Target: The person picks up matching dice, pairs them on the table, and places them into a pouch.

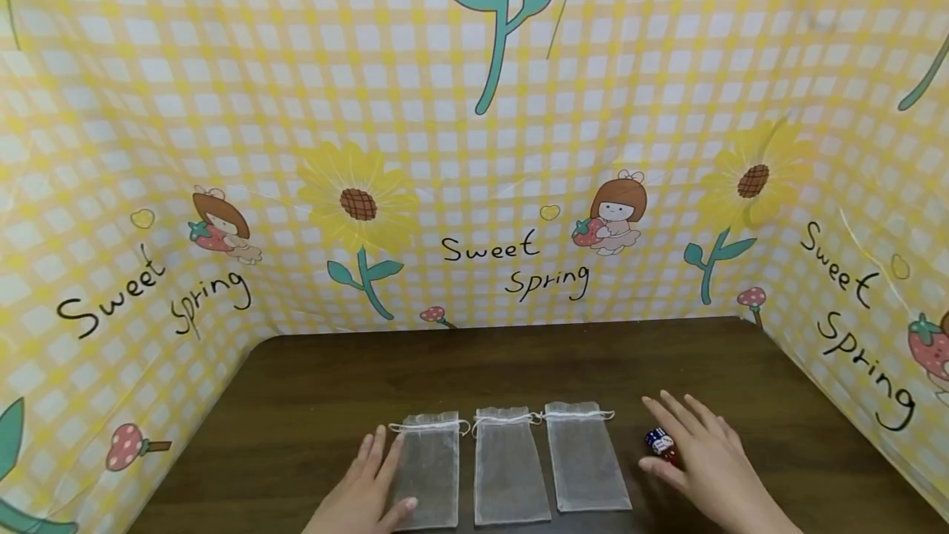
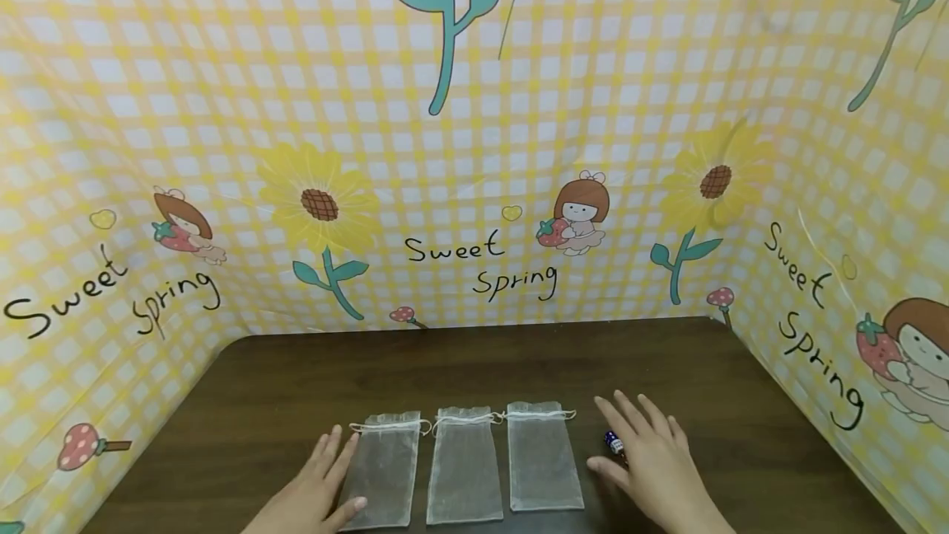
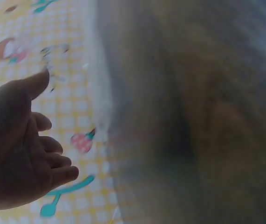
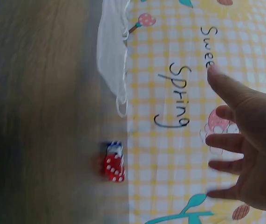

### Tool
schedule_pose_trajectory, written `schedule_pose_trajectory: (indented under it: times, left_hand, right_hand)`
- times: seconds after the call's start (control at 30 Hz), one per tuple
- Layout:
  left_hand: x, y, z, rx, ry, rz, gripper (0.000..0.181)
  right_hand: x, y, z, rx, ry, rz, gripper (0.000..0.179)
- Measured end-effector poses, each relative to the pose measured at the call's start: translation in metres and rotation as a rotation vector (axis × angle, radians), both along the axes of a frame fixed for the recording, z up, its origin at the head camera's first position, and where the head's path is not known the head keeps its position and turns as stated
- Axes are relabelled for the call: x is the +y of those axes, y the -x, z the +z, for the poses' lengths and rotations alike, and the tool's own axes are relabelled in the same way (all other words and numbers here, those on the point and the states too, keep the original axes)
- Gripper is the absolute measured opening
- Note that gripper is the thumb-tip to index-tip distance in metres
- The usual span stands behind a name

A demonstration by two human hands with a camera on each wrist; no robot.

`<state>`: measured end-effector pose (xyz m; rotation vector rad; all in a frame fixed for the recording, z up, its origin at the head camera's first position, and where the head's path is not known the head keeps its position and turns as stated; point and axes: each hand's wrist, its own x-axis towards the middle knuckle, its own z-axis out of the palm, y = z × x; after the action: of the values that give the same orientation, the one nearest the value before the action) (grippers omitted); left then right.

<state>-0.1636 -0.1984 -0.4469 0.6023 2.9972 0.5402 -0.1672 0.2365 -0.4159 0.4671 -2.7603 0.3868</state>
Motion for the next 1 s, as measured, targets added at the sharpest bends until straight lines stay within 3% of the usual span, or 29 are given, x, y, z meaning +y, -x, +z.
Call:
schedule_pose_trajectory:
  times: [0.13, 0.3, 0.43, 0.6, 0.8, 1.0]
  left_hand:
    - [0.007, 0.006, -0.01, -0.014, 0.041, -0.075, 0.069]
    - [0.019, 0.01, -0.016, -0.025, 0.079, -0.133, 0.059]
    - [0.028, 0.011, -0.017, -0.051, 0.107, -0.128, 0.056]
    - [0.032, 0.011, -0.016, -0.115, 0.135, -0.072, 0.055]
    - [0.034, 0.009, -0.017, -0.109, 0.133, -0.046, 0.054]
    - [0.037, 0.011, -0.013, -0.175, 0.146, -0.04, 0.055]
  right_hand:
    - [0.009, 0.001, -0.003, 0.11, -0.012, 0.017, 0.055]
    - [0.016, 0.002, -0.008, 0.12, -0.027, -0.018, 0.044]
    - [0.02, 0.004, -0.012, 0.081, -0.01, -0.041, 0.037]
    - [0.028, 0.005, -0.016, 0.069, -0.045, -0.1, 0.032]
    - [0.038, 0.01, -0.02, -0.057, -0.117, -0.161, 0.031]
    - [0.04, 0.019, -0.03, -0.2, -0.114, -0.18, 0.023]
